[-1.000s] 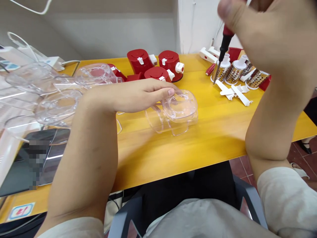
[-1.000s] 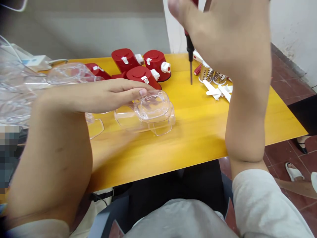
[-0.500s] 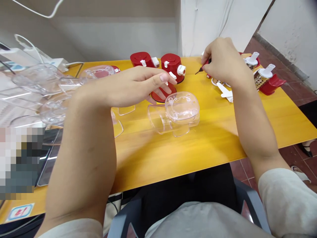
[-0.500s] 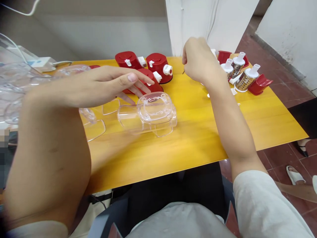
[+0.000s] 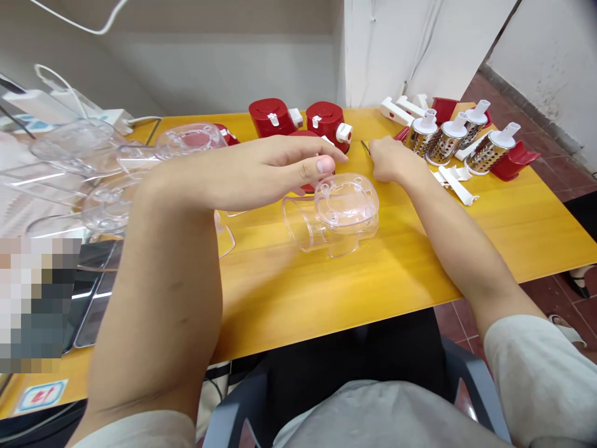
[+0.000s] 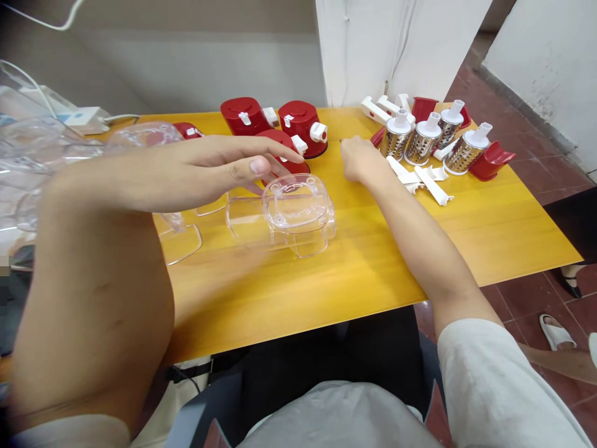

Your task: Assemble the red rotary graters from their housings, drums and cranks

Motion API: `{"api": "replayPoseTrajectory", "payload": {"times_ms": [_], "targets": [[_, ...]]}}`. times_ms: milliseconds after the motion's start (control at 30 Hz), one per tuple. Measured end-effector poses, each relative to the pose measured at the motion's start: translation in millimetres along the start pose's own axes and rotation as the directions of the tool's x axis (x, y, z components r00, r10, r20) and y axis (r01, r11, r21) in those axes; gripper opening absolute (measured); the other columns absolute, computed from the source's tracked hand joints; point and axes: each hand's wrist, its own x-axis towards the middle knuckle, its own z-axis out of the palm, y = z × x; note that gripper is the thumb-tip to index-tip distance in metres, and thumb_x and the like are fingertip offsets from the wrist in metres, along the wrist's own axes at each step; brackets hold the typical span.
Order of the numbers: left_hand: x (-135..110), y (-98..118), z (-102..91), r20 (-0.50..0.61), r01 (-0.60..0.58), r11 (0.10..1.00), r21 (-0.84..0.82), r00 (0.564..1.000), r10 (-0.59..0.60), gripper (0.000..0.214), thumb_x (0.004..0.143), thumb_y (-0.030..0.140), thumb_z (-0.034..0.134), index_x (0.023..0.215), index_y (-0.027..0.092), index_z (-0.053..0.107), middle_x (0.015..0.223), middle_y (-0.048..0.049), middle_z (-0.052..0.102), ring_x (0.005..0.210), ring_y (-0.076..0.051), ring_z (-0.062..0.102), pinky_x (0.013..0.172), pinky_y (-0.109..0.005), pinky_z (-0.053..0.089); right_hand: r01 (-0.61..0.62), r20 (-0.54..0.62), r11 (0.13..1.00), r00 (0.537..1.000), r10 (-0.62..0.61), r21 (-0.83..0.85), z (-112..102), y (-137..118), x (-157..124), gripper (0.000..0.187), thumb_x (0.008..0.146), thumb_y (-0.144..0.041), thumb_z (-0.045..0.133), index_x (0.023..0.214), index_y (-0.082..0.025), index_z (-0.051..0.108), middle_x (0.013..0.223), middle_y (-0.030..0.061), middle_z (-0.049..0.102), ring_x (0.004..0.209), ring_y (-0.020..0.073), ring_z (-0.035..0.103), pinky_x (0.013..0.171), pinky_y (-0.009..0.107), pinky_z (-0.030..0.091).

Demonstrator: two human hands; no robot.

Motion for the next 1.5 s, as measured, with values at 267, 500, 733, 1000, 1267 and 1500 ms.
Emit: {"api": "replayPoseTrajectory", "payload": {"times_ms": [267,500,733,1000,1267,1500], "targets": [[-4,7,-0.7,0.009,-0.026,0.999,0.032,1.000,0.026,0.078,0.116,0.082,0.055,0.172,0.030,0.070,0.164,-0.0086,0.081,0.161,-0.039,0.071,0.140,-0.050,0.056,-0.033,-0.002,0.999,0.999,0.033,-0.040,1,0,-3,0.047,0.099,-0.007,0.077,0.146,-0.007,0.082,0.140,0.0278,0.085,0.137,0.0400,0.083,0.121,0.052,0.070],[3,6,-3.1,-0.322,0.226,0.964,0.138,0.931,-0.173,0.070,0.122,0.068,0.045,0.168,0.021,0.070,0.162,-0.0136,0.080,0.144,-0.039,0.074,0.137,-0.059,0.055,-0.027,-0.129,0.996,0.991,0.038,0.083,-17,3,-11,0.051,0.105,-0.015,0.070,0.155,-0.011,0.075,0.161,0.0255,0.076,0.146,0.0379,0.077,0.129,0.053,0.064],[30,-26,11.8,-0.337,0.218,0.937,0.274,0.934,-0.119,0.092,0.108,0.074,0.060,0.184,0.022,0.054,0.194,-0.0137,0.052,0.177,-0.056,0.041,0.148,-0.089,0.025,0.266,-0.411,0.855,0.909,-0.069,0.445,-55,4,-32,0.040,0.102,-0.026,0.061,0.141,-0.026,0.072,0.148,0.0088,0.083,0.114,0.0213,0.081,0.099,0.039,0.071],[51,-64,23.7,-0.252,0.224,0.936,0.271,0.955,-0.156,0.108,0.086,0.098,0.062,0.178,0.041,0.063,0.180,-0.0047,0.070,0.173,-0.056,0.048,0.144,-0.092,0.025,0.304,-0.221,0.558,0.952,-0.213,0.772,-1,22,-51,0.042,0.089,-0.027,0.063,0.131,-0.026,0.064,0.130,0.0078,0.085,0.097,0.0192,0.081,0.077,0.031,0.067],[48,-68,19.5,-0.231,0.101,0.969,0.226,0.972,-0.048,0.099,0.095,0.092,0.061,0.165,0.022,0.064,0.161,-0.0083,0.072,0.166,-0.044,0.051,0.141,-0.073,0.044,0.407,-0.080,0.339,0.731,-0.678,0.848,77,33,-58,0.102,0.074,-0.049,0.105,0.163,-0.025,0.063,0.185,0.0129,0.061,0.172,0.0324,0.064,0.157,0.052,0.045],[57,-68,21.8,-0.354,0.179,0.945,0.274,0.932,-0.074,0.036,0.093,0.048,0.084,0.112,0.021,0.071,0.144,-0.0181,0.066,0.132,-0.042,0.071,0.116,-0.066,0.060,0.453,-0.149,0.358,0.764,-0.627,0.816,96,14,-68,0.114,0.064,-0.062,0.116,0.164,-0.033,0.070,0.173,0.0076,0.073,0.168,0.0380,0.068,0.157,0.060,0.046]]}}
